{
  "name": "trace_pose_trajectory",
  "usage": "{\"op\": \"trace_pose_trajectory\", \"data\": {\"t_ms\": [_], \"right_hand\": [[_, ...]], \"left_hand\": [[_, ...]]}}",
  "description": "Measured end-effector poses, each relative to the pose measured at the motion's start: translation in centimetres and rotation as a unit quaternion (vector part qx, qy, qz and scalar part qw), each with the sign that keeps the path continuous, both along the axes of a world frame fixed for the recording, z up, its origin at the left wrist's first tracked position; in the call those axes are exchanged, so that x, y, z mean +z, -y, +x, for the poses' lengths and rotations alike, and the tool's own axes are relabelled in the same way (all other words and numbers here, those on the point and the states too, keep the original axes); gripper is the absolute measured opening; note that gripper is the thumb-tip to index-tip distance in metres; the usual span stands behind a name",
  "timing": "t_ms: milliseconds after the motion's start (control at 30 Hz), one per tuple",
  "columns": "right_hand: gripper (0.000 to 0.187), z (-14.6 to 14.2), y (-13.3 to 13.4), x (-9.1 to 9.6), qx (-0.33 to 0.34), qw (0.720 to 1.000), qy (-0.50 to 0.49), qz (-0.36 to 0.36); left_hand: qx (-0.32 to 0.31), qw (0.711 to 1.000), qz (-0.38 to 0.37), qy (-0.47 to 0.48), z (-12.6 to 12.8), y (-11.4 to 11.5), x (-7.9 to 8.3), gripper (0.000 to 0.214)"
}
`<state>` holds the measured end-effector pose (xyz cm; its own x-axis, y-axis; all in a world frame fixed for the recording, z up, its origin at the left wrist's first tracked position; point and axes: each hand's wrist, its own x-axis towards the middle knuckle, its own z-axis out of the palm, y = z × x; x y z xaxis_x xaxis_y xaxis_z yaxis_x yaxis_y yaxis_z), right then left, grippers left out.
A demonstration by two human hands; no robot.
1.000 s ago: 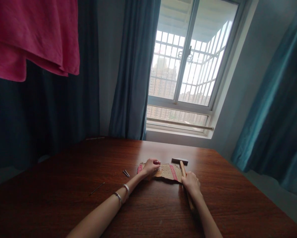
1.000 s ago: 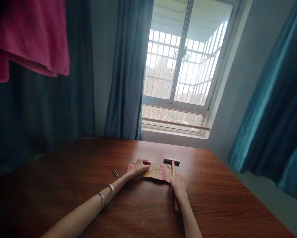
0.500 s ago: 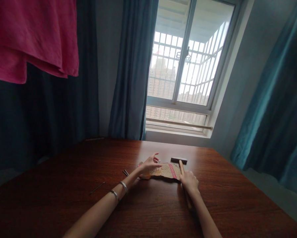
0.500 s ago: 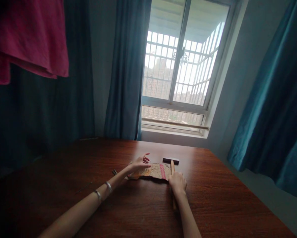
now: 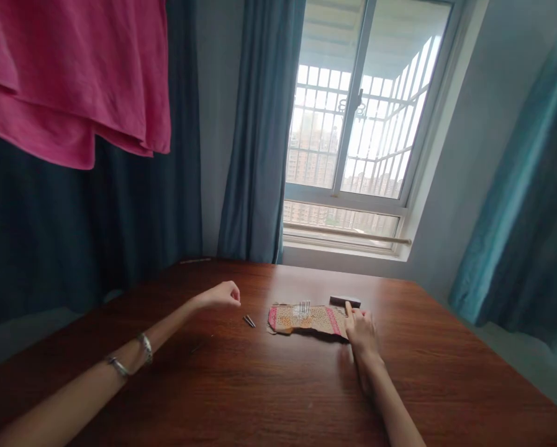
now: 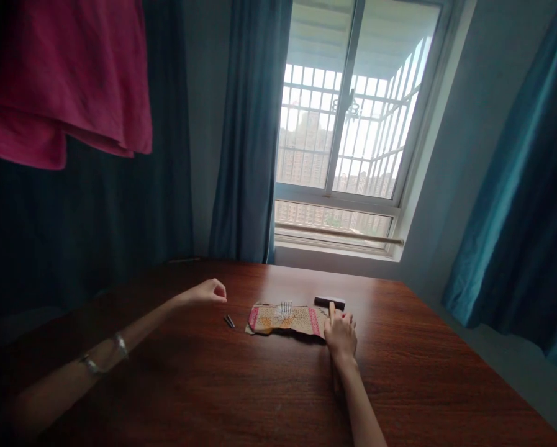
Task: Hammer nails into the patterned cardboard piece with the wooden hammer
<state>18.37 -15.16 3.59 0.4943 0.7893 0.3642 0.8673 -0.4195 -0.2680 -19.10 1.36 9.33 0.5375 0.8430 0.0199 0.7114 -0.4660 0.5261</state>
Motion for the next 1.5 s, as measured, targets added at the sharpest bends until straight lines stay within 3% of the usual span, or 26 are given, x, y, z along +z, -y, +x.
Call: {"op": "trace_pose_trajectory", "data": {"t_ms": [167, 333, 500, 667, 933, 1067, 1167, 1267, 1333, 1500], "right_hand": [[0.042, -1.1, 0.2, 0.4, 0.044, 0.998, -0.03, 0.023], [0.041, -1.4, 0.4, 0.6, 0.076, 0.996, -0.046, 0.03], [0.036, -1.2, 0.4, 0.2, 0.077, 0.995, -0.055, 0.03], [0.03, -1.1, 0.3, 0.0, 0.08, 0.995, -0.057, 0.025], [0.028, -1.4, 0.4, 0.4, 0.079, 0.995, -0.064, 0.02], [0.028, -1.5, 0.4, 0.5, 0.081, 0.993, -0.079, 0.037], [0.026, -1.7, 0.4, 0.8, 0.097, 0.984, -0.132, 0.071], [0.024, -2.7, 0.1, 0.8, 0.155, 0.952, -0.239, 0.112], [0.024, -4.0, -0.4, 0.4, 0.199, 0.911, -0.342, 0.112], [0.033, -8.0, -1.6, -1.7, 0.264, 0.739, -0.618, 0.053]], "left_hand": [[0.045, 0.993, -0.061, -0.09, -5.5, 0.9, -1.3, 0.024], [0.081, 0.984, -0.129, -0.094, -7.2, 3.3, -1.5, 0.023], [0.042, 0.982, -0.166, -0.082, -7.1, 3.5, -2.6, 0.02], [0.059, 0.985, -0.146, -0.073, -6.8, 2.7, -3.7, 0.02], [0.058, 0.982, -0.147, -0.101, -5.7, 2.7, -3.3, 0.013], [0.012, 0.987, -0.091, -0.132, -4.8, 3.2, -2.8, 0.007], [-0.037, 0.989, 0.012, -0.142, -3.5, 3.7, -2.4, 0.005], [-0.097, 0.975, 0.148, -0.131, -1.3, 4.2, -2.1, 0.008], [-0.15, 0.955, 0.223, -0.127, 0.6, 4.6, -2.1, 0.011], [-0.281, 0.869, 0.398, -0.092, 5.5, 6.7, -3.0, 0.017]]}}
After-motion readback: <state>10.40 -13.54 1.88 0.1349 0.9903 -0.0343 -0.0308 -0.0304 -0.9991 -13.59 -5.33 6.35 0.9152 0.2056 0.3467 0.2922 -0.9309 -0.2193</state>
